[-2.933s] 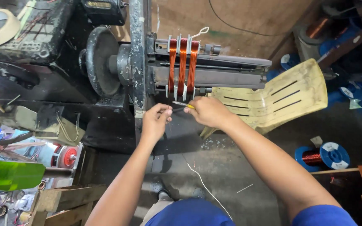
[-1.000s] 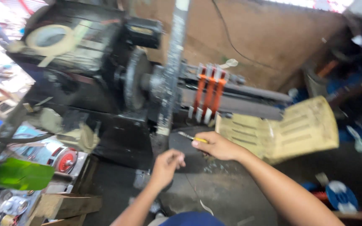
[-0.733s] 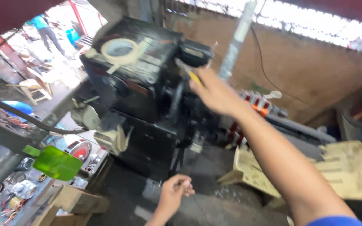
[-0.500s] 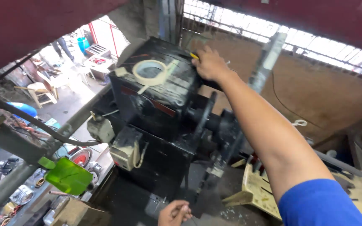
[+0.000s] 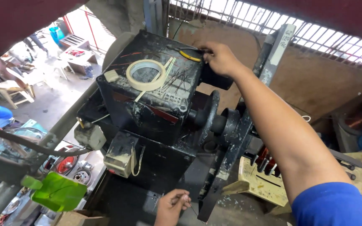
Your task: Winding copper wire onto a machine to create motor coils, securing them with string ties, and organizing components on a workbench.
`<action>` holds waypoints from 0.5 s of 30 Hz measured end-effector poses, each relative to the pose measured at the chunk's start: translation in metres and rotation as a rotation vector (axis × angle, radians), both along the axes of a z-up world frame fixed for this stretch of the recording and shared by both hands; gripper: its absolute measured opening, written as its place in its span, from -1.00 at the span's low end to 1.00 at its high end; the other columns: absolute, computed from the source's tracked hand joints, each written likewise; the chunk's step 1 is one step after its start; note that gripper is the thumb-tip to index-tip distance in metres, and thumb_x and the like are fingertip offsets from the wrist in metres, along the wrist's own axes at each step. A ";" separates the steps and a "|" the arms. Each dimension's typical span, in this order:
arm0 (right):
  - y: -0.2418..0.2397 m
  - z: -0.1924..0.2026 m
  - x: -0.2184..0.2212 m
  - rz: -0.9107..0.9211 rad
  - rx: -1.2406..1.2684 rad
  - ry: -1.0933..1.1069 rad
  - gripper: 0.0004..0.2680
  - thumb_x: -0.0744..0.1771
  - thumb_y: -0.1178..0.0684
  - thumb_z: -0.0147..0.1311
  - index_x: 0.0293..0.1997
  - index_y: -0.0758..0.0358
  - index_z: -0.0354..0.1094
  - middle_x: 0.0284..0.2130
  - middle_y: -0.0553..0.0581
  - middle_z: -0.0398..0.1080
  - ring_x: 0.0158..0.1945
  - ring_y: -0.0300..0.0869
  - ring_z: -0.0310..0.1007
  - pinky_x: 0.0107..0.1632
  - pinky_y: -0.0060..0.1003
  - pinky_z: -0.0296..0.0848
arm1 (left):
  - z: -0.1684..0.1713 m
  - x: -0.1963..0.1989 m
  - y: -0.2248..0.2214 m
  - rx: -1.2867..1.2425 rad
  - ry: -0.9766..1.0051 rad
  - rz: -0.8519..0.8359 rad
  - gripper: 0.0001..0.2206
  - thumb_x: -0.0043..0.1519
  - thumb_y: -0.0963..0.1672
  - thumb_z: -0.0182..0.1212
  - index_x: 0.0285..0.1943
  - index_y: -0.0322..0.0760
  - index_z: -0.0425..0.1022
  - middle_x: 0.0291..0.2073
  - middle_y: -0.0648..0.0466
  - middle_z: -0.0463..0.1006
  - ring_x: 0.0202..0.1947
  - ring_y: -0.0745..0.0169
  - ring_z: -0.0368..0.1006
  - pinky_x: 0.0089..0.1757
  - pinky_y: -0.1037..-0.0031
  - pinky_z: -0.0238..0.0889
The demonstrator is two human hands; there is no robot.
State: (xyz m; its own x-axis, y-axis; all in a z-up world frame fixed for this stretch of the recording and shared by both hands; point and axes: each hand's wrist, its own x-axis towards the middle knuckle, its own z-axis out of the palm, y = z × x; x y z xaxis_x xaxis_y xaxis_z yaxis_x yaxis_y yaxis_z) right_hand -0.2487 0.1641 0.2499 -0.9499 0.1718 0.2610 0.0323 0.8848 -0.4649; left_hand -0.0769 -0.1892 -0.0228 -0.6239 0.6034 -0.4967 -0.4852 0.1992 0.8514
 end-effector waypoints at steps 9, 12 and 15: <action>0.008 -0.022 0.004 0.012 0.261 0.159 -0.77 0.24 0.39 0.13 -0.06 0.32 0.50 -0.21 0.23 0.37 -0.16 0.12 0.38 -0.09 0.01 0.40 | -0.002 -0.007 0.000 -0.065 -0.098 -0.020 -0.86 0.27 -0.19 0.22 -0.11 -0.35 0.67 -0.36 -0.03 0.72 -0.38 0.26 0.62 -0.23 0.51 0.56; -0.017 0.000 0.018 -0.015 0.278 0.121 -0.80 0.27 0.33 0.15 -0.05 0.29 0.49 -0.14 0.23 0.38 -0.08 0.12 0.38 -0.04 0.03 0.43 | 0.005 -0.010 -0.002 -0.061 -0.078 -0.036 -0.86 0.27 -0.20 0.22 -0.12 -0.35 0.67 -0.36 -0.04 0.72 -0.38 0.27 0.62 -0.24 0.53 0.52; -0.049 0.021 0.039 0.110 0.291 0.150 -0.82 0.29 0.28 0.15 -0.04 0.25 0.48 -0.09 0.22 0.42 -0.01 0.09 0.42 0.05 0.03 0.46 | -0.004 -0.011 -0.002 -0.022 -0.022 -0.061 -0.85 0.27 -0.18 0.20 -0.10 -0.32 0.67 -0.33 -0.03 0.71 -0.34 0.23 0.64 -0.23 0.48 0.55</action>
